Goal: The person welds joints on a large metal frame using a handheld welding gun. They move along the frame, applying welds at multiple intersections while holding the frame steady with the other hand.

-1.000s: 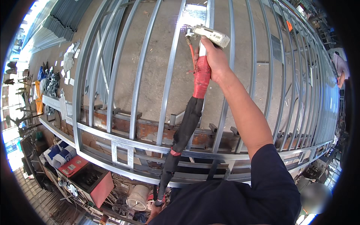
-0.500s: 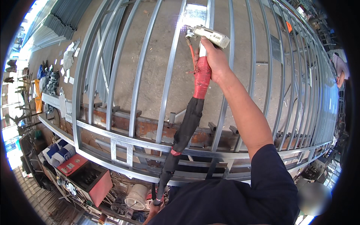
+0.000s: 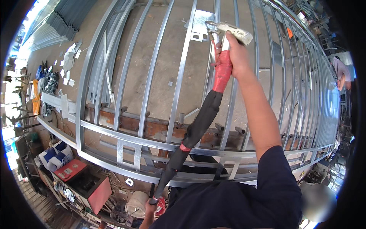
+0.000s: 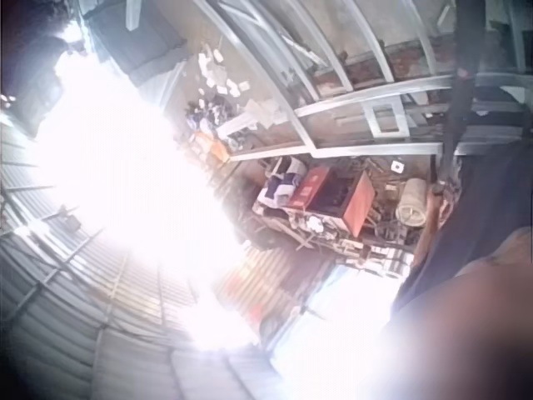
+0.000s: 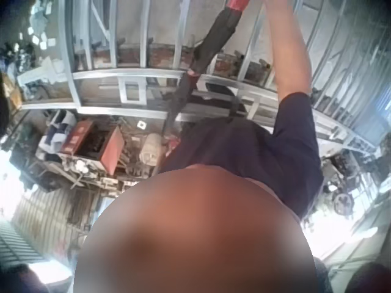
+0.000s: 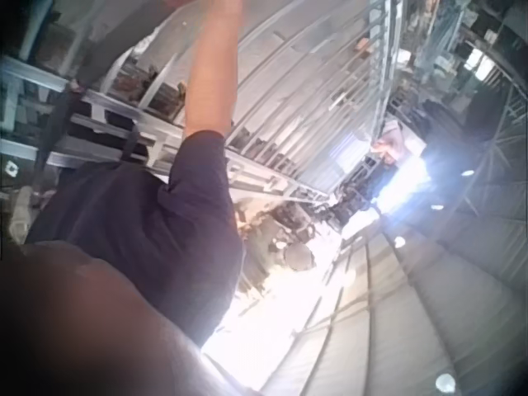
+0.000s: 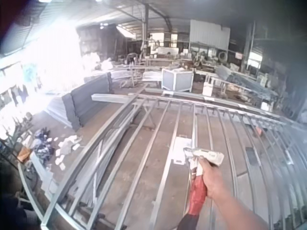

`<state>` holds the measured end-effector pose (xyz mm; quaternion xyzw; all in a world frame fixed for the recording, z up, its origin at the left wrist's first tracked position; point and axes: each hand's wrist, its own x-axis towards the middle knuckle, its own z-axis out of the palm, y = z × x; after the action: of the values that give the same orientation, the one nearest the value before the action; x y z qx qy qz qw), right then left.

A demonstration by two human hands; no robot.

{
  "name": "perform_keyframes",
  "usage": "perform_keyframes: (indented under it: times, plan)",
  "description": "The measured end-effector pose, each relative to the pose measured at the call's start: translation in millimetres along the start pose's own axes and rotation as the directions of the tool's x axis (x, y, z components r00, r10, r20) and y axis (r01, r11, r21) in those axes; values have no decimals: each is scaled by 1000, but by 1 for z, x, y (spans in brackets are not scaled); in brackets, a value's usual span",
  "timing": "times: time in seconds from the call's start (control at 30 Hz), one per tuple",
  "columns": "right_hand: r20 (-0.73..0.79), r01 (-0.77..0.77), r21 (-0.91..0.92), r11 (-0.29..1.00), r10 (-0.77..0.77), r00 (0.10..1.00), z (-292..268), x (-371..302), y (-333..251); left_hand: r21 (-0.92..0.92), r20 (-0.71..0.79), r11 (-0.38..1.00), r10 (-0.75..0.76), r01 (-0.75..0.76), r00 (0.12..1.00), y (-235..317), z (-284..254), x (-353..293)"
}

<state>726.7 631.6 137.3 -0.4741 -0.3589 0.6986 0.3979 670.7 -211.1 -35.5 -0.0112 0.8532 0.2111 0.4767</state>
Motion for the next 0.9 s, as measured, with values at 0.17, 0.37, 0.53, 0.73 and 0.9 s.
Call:
perform_keyframes:
  times: [0.17, 0.37, 0.53, 0.73, 0.9]
  plan:
    - [-90, 109, -176, 978, -126, 988, 8, 47, -20, 92, 41, 993, 76, -79, 996, 28, -22, 52]
    - [-158, 116, -483, 868, -216, 963, 37, 93, -12, 175, 276, 926, 279, -334, 920, 146, -51, 44]
    - [-169, 90, -663, 743, -266, 949, 49, 125, 3, 174, 301, 799, 513, -575, 804, 131, -54, 66]
    - [-195, 12, -828, 560, -309, 931, 81, 137, 20, 101, 341, 780, 556, -618, 758, 164, -62, 71]
    - [-149, -4, -922, 386, -348, 926, 92, 150, 26, 54, 358, 752, 600, -657, 716, 167, -63, 79]
